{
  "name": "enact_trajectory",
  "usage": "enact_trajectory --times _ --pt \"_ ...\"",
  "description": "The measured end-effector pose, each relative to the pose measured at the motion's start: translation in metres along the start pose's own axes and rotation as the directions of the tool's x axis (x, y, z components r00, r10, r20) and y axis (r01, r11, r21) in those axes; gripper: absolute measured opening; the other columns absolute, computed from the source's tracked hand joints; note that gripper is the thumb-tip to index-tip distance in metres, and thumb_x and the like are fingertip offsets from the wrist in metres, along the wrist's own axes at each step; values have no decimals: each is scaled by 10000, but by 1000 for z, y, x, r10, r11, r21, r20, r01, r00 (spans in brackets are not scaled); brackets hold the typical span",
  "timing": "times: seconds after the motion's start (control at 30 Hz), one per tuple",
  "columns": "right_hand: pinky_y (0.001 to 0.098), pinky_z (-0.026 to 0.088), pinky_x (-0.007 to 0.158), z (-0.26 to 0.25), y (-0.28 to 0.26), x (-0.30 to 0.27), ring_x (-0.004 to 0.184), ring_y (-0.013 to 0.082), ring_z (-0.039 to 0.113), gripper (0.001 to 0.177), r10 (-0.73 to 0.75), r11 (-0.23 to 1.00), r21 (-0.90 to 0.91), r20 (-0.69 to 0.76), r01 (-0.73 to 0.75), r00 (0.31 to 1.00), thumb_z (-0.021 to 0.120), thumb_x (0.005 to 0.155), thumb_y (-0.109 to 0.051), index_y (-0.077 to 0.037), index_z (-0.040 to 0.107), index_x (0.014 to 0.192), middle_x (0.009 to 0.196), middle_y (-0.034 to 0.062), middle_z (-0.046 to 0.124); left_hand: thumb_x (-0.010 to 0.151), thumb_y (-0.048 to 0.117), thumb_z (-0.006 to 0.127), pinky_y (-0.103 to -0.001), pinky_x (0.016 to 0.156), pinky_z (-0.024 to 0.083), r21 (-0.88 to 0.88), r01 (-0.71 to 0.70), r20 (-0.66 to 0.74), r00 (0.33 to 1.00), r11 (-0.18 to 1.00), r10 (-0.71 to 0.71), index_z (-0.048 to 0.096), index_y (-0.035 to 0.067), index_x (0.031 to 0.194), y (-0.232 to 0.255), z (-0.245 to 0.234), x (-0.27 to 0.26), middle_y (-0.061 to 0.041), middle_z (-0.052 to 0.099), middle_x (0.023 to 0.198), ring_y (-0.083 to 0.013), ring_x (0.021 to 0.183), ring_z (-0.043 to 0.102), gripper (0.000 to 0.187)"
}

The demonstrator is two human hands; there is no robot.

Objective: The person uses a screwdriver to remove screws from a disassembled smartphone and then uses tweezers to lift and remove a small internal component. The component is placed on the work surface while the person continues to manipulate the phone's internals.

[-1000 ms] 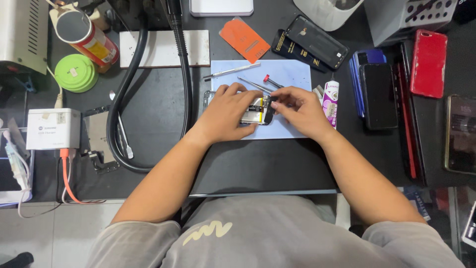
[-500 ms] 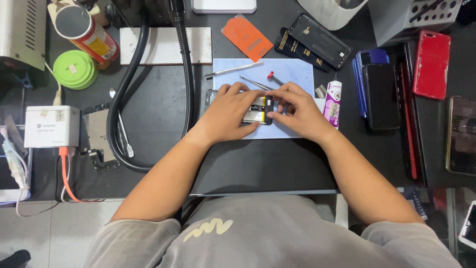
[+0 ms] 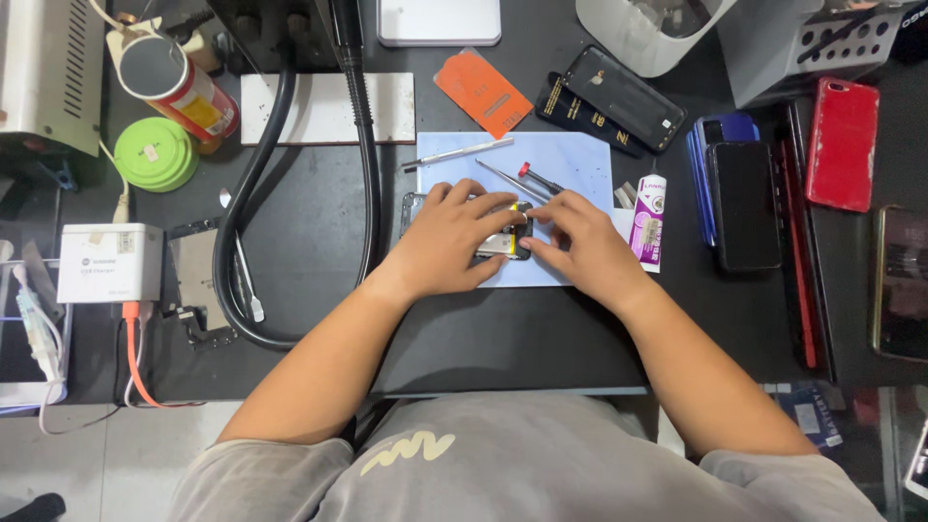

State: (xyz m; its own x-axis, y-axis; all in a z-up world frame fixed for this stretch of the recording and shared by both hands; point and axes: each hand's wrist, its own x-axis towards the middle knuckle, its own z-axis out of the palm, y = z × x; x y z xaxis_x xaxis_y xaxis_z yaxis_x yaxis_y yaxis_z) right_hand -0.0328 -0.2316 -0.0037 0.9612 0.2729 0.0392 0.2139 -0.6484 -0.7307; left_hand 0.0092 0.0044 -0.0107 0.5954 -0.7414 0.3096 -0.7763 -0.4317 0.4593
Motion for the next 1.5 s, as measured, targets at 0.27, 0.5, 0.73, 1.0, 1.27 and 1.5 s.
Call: enact_trajectory --times 0.27,0.5,0.73,1.0,1.27,1.5 --pt "339 550 662 -3 -10 -3 733 189 657 361 23 994 -106 31 -19 999 772 885 -206 -41 684 1193 1024 68 615 782 292 748 -485 945 408 50 18 -16 1000 999 -17 686 141 1233 6 2 0 -73 620 1356 -311 1163 548 479" --pt "395 547 679 -3 -16 -4 812 277 668 396 -105 967 -231 0 103 994 731 898 -187 -8 656 1243 1079 111 625 778 293 754 -487 935 415 60 29 -26 999 998 -27 667 127 1234 9 1 0 -78 624 1338 -309 1155 553 493" --pt "406 537 724 -13 -14 2 907 281 657 272 -198 878 -467 -160 102 967 751 884 -213 -91 696 1120 990 70 620 748 328 750 -493 897 415 121 2 -17 1000 993 0 659 151 1237 5 0 3 -76 621 1322 -311 1123 550 528" --pt "414 529 802 -19 4 17 950 285 629 244 -119 884 -467 -170 26 978 731 913 -172 -62 733 1131 997 80 637 723 332 728 -495 857 399 131 25 -10 1000 991 -24 666 185 1280 10 3 3 -76 612 1295 -312 1098 534 579" --pt "416 540 780 -28 11 36 891 279 677 177 80 947 -313 -9 -78 997 698 923 -186 -74 756 1047 959 79 665 718 334 727 -493 861 399 117 18 -29 999 993 -15 669 182 1272 9 5 1 -83 608 1304 -314 1090 533 578" --pt "395 537 758 -34 15 40 875 262 701 147 27 960 -273 -101 -53 995 714 940 -148 -39 705 1039 1000 107 709 704 346 738 -488 843 399 90 -2 -15 1000 996 3 655 183 1260 8 1 1 -77 608 1293 -317 1076 536 585"
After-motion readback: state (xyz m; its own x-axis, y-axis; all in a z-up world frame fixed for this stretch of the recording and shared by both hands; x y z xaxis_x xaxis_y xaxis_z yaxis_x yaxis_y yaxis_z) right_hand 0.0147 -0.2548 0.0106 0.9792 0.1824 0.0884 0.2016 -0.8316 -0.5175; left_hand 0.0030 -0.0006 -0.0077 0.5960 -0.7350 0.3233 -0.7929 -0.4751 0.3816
